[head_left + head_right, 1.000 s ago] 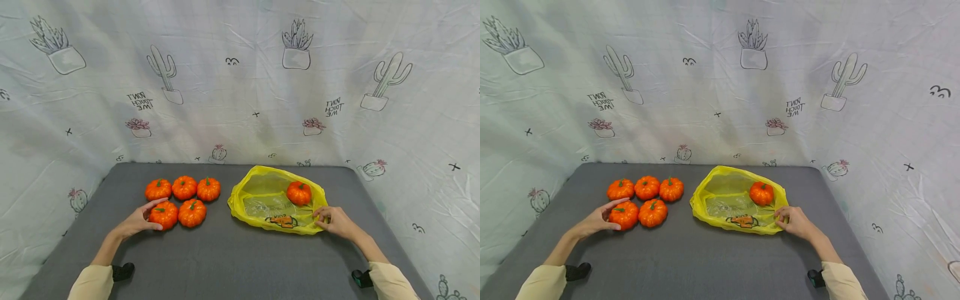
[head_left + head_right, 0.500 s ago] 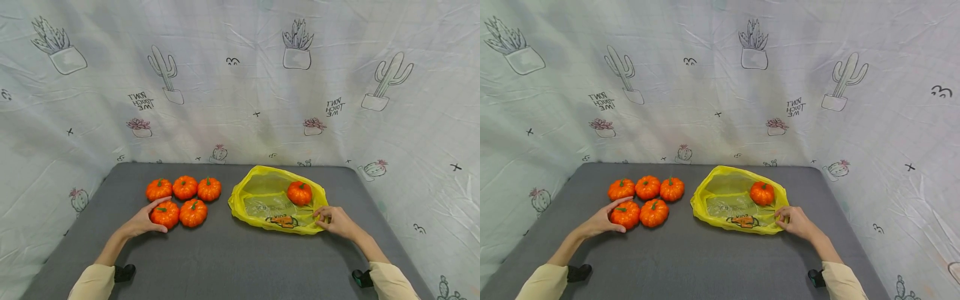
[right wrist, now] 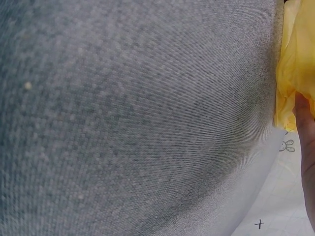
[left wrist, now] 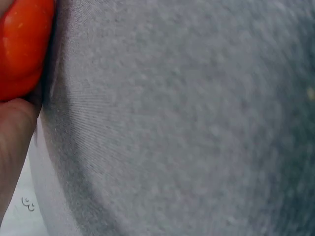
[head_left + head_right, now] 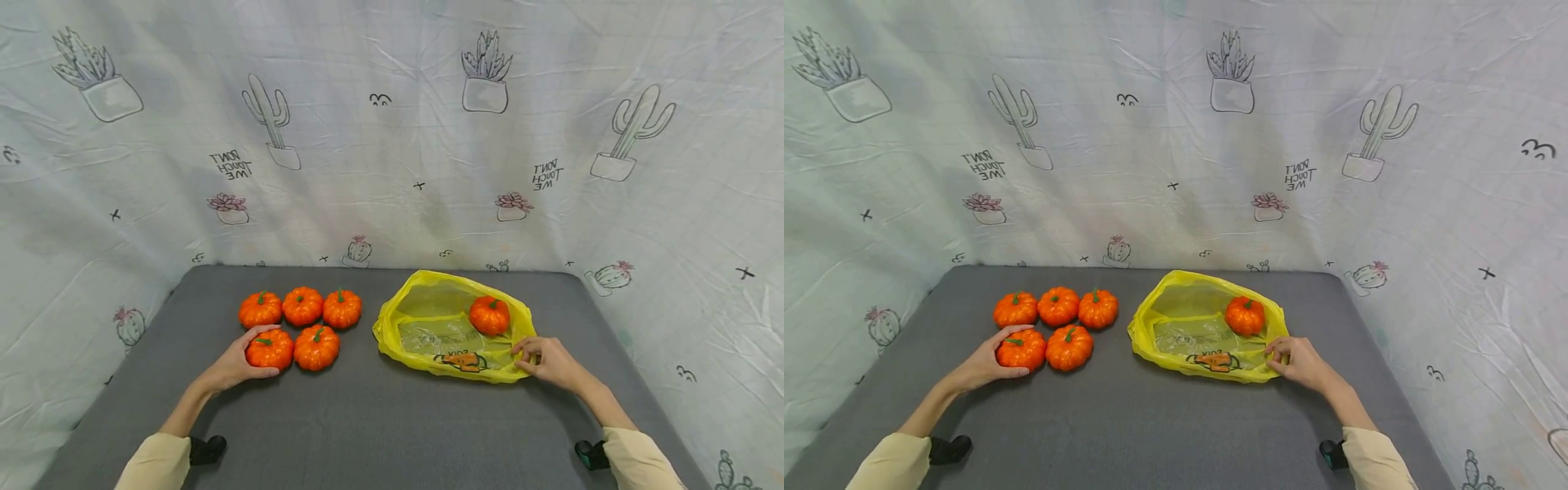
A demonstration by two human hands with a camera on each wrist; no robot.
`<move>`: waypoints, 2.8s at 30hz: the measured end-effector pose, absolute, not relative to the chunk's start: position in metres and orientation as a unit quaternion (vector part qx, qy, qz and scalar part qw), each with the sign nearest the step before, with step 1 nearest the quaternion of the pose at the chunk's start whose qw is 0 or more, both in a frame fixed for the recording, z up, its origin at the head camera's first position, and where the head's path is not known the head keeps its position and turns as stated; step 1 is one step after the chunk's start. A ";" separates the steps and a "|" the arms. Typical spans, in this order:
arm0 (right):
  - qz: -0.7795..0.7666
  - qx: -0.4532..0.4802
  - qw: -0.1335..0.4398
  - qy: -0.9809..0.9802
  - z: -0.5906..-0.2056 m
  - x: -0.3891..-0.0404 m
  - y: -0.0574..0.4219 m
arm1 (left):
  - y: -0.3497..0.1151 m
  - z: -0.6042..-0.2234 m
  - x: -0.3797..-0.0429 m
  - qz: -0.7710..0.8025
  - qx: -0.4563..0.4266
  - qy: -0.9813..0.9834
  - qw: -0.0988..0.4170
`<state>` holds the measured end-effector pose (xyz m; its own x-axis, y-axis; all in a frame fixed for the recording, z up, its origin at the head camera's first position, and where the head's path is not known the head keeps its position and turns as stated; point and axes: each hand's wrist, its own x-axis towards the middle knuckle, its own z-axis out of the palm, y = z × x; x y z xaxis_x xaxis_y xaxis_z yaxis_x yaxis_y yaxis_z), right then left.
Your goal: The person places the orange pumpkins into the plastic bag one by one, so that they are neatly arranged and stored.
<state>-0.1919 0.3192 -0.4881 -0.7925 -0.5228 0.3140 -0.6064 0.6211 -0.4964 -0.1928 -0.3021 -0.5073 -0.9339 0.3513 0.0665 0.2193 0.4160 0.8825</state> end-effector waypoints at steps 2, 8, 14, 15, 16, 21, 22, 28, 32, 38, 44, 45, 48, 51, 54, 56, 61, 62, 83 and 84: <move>0.300 0.315 0.067 -0.898 -0.488 -0.192 0.319 | -0.303 -0.508 -0.192 0.519 0.169 0.836 0.061; 0.300 0.311 0.071 -0.899 -0.488 -0.194 0.318 | -0.306 -0.505 -0.189 0.540 0.172 0.822 0.051; 0.305 0.313 0.074 -0.896 -0.487 -0.194 0.317 | -0.310 -0.494 -0.184 0.547 0.177 0.818 0.022; 0.306 0.313 0.075 -0.896 -0.487 -0.193 0.317 | -0.310 -0.491 -0.183 0.541 0.177 0.822 0.009; 0.307 0.313 0.073 -0.896 -0.487 -0.193 0.317 | -0.309 -0.488 -0.181 0.530 0.174 0.830 -0.007; 0.303 0.309 0.073 -0.899 -0.488 -0.193 0.317 | -0.303 -0.468 -0.170 0.455 0.143 0.876 -0.068; 0.302 0.309 0.074 -0.899 -0.488 -0.193 0.317 | -0.300 -0.464 -0.168 0.447 0.138 0.881 -0.075; 0.297 0.305 0.077 -0.901 -0.491 -0.194 0.318 | -0.283 -0.441 -0.159 0.461 0.126 0.874 -0.088; 0.295 0.302 0.070 -0.904 -0.492 -0.194 0.318 | -0.270 -0.429 -0.153 0.475 0.128 0.868 -0.068; 0.296 0.305 0.072 -0.902 -0.492 -0.194 0.319 | -0.243 -0.409 -0.147 0.495 0.144 0.856 -0.047; 0.293 0.300 0.078 -0.905 -0.489 -0.195 0.319 | -0.204 -0.382 -0.150 0.530 0.163 0.832 -0.005; 0.293 0.300 0.077 -0.905 -0.489 -0.195 0.320 | -0.197 -0.380 -0.151 0.535 0.167 0.828 0.002; 0.294 0.300 0.077 -0.904 -0.486 -0.194 0.319 | -0.181 -0.373 -0.154 0.535 0.183 0.825 0.014; 0.301 0.299 0.072 -0.902 -0.485 -0.193 0.319 | -0.171 -0.369 -0.158 0.525 0.193 0.829 0.019; 0.307 0.299 0.067 -0.901 -0.484 -0.192 0.318 | -0.163 -0.367 -0.161 0.524 0.200 0.827 0.027; 0.307 0.304 0.071 -0.899 -0.484 -0.191 0.318 | -0.158 -0.365 -0.161 0.529 0.198 0.824 0.037; 0.297 0.317 0.085 -0.897 -0.486 -0.192 0.316 | -0.145 -0.365 -0.162 0.537 0.199 0.818 0.060; 0.295 0.319 0.088 -0.897 -0.486 -0.192 0.316 | -0.142 -0.365 -0.163 0.540 0.201 0.815 0.066; 0.293 0.314 0.066 -0.901 -0.485 -0.195 0.323 | -0.075 -0.374 -0.172 0.605 0.217 0.754 0.134; 0.291 0.314 0.065 -0.901 -0.485 -0.195 0.323 | -0.072 -0.374 -0.172 0.606 0.222 0.752 0.135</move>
<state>-0.1952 0.3230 -0.4847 -0.7947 -0.5275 0.3002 -0.6035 0.6338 -0.4839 -0.1723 -0.0725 -0.3744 -0.8646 0.4981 0.0659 0.1706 0.1676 0.9710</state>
